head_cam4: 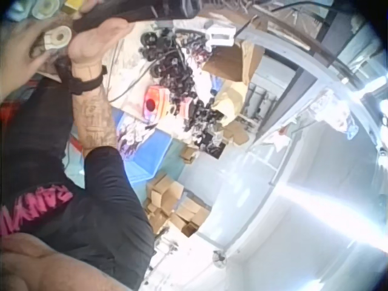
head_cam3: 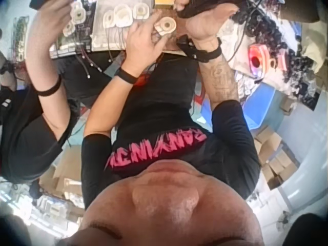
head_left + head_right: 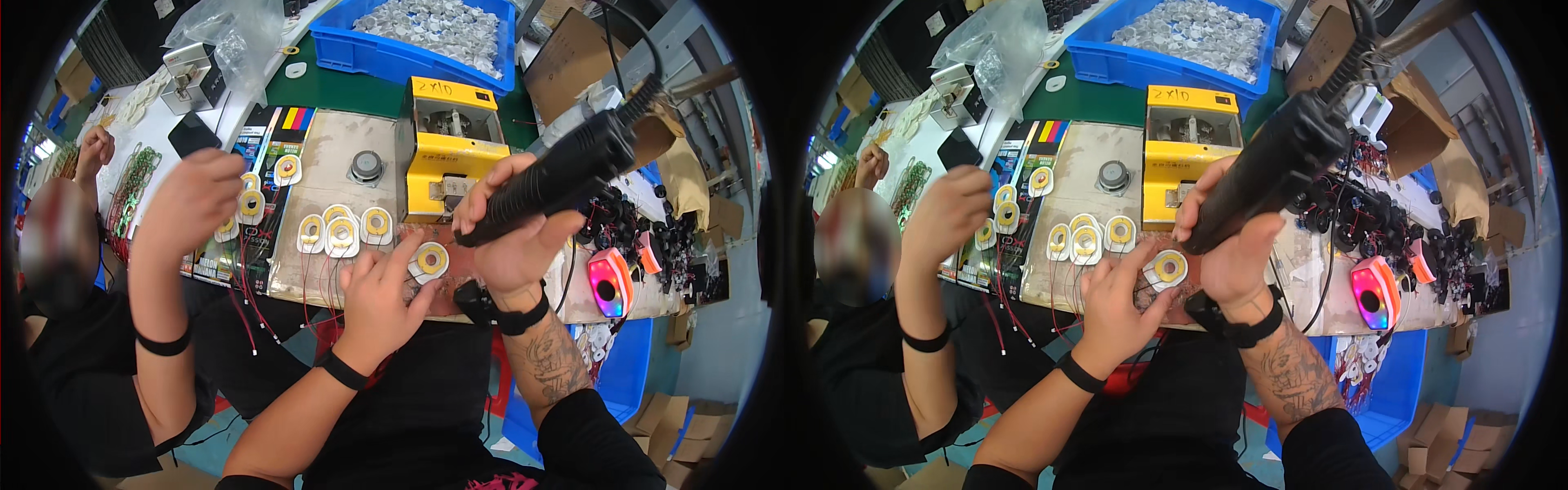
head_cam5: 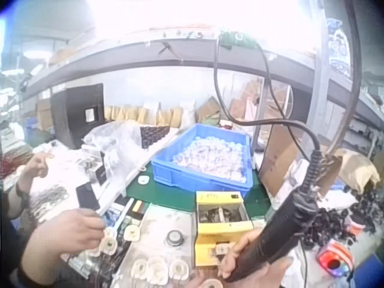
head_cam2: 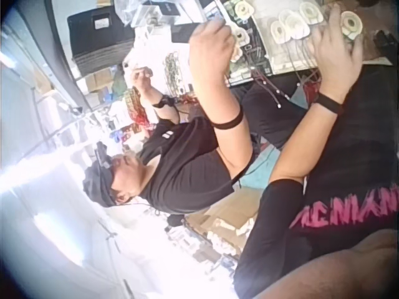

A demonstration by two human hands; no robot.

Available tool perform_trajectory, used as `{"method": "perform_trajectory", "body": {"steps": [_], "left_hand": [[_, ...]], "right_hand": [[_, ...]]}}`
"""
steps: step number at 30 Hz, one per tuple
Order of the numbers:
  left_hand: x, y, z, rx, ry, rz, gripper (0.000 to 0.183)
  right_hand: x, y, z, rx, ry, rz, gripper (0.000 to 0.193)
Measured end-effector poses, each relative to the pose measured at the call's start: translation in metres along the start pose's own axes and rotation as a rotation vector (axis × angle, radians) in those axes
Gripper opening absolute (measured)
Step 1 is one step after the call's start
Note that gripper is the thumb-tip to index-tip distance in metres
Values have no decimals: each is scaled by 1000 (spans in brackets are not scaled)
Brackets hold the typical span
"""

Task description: Assembling and applying heat to small electronic components on a workbench in a factory setting.

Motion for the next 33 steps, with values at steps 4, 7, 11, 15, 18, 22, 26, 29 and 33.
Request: {"method": "perform_trajectory", "body": {"steps": [4, 7, 11, 15, 18, 22, 26, 29, 33], "left_hand": [[-1, -2, 3, -39, 26, 12, 69], [-2, -4, 3, -39, 40, 8, 70], [-4, -5, 4, -85, 86, 27, 71], [-4, -9, 5, -78, 95, 23, 70], [-3, -11, 7, -66, 114, 32, 71], [-4, -10, 6, -59, 116, 25, 70], [-4, -7, 4, -59, 112, 34, 69], [-4, -5, 3, -53, 92, 16, 67], [-6, -3, 1, -36, 65, -25, 58]], "right_hand": [[-15, 2, 20, 17, 4, 71, 110], [-19, 11, 27, -53, -28, 119, 114], [-18, 13, 31, -24, 29, 87, 112], [-20, 13, 35, 7, 22, 108, 110], [-20, 16, 32, 58, 24, 108, 110], [-24, 24, 31, 69, -15, 127, 106], [-28, 27, 32, 48, -25, 118, 103], [-28, 31, 34, 62, -12, 95, 101], [-28, 24, 36, -7, -50, 102, 102]]}}
Point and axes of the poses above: each hand's wrist, its own x-axis towards the middle knuckle, its own z-axis out of the palm, y = z × x, the point moved 4 cm from there along x, towards the middle knuckle, and after that the axes turned 15 degrees about -y, right-handed, at the moved point
